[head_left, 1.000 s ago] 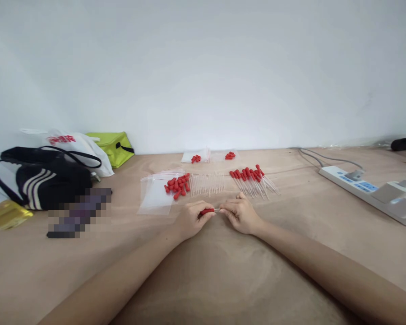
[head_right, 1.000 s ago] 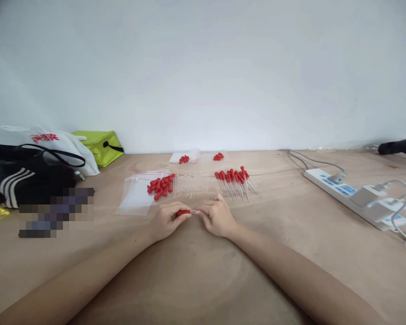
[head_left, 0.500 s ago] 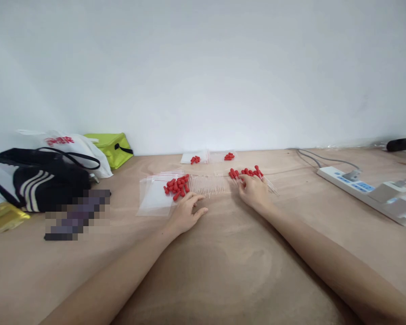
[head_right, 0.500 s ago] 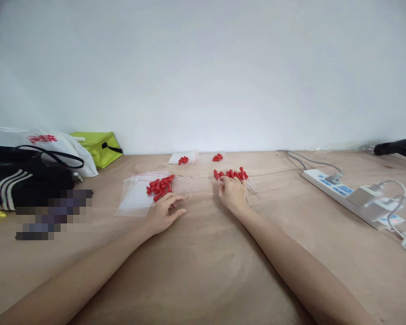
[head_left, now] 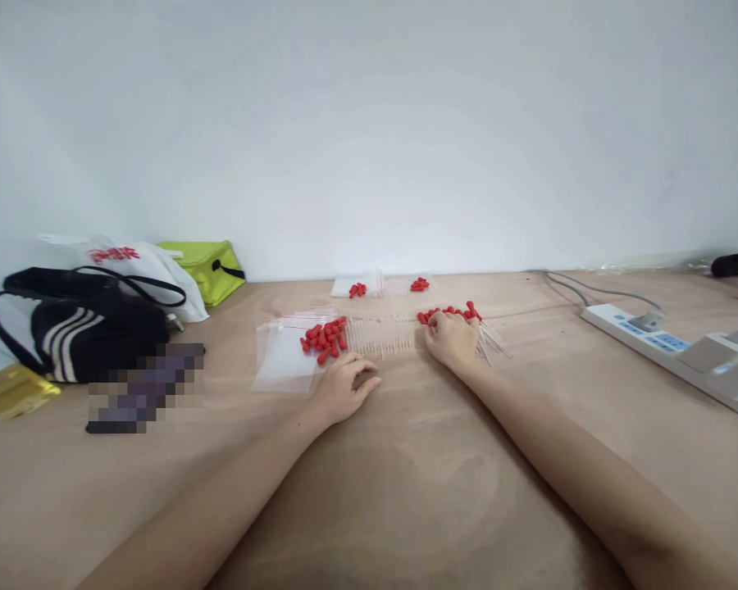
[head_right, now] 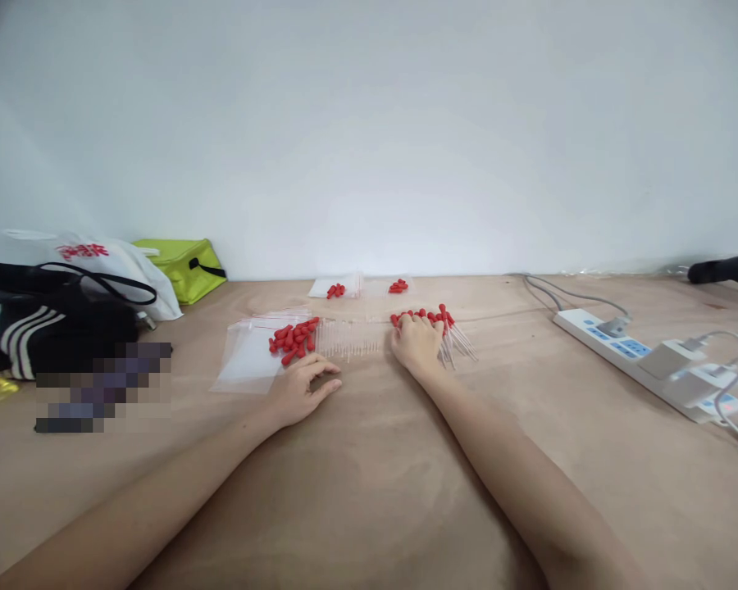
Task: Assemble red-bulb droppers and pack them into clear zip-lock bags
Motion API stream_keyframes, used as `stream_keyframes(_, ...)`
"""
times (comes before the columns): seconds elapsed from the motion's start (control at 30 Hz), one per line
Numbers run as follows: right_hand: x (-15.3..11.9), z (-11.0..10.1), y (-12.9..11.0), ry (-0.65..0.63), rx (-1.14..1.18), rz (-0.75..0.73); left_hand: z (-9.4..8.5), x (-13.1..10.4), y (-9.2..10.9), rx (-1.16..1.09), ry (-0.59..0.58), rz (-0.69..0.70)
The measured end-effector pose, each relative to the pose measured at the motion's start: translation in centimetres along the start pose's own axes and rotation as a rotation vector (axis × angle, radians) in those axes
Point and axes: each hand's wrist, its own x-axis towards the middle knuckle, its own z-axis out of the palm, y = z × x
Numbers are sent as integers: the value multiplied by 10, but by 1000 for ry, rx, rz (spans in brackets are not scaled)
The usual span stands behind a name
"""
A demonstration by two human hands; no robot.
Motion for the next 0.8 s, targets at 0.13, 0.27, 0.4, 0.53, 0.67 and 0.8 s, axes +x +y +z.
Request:
stream_keyframes(0.13, 4, 5, -26, -96, 39, 21, 0, 0, -6, 48, 94, -4)
stream_keyframes(0.27, 7, 9, -38, -158, 36, 59, -9, 2, -24, 195, 341, -87)
stream_keyframes(0.4, 7, 9, -39, -172, 35, 72, -20, 2, -45, 296, 394, -208)
stream_keyframes(0.53, 5, 7, -38, -202, 30, 84, -21, 0, -53, 253, 279, -268)
stream_keyframes(0.67, 1, 5, -41, -184, 4, 76, -21, 0, -49, 220, 311, -280)
stream_keyframes(0.8, -8, 2, -38, -172, -31, 29, -22, -2, -42, 172, 438, -206)
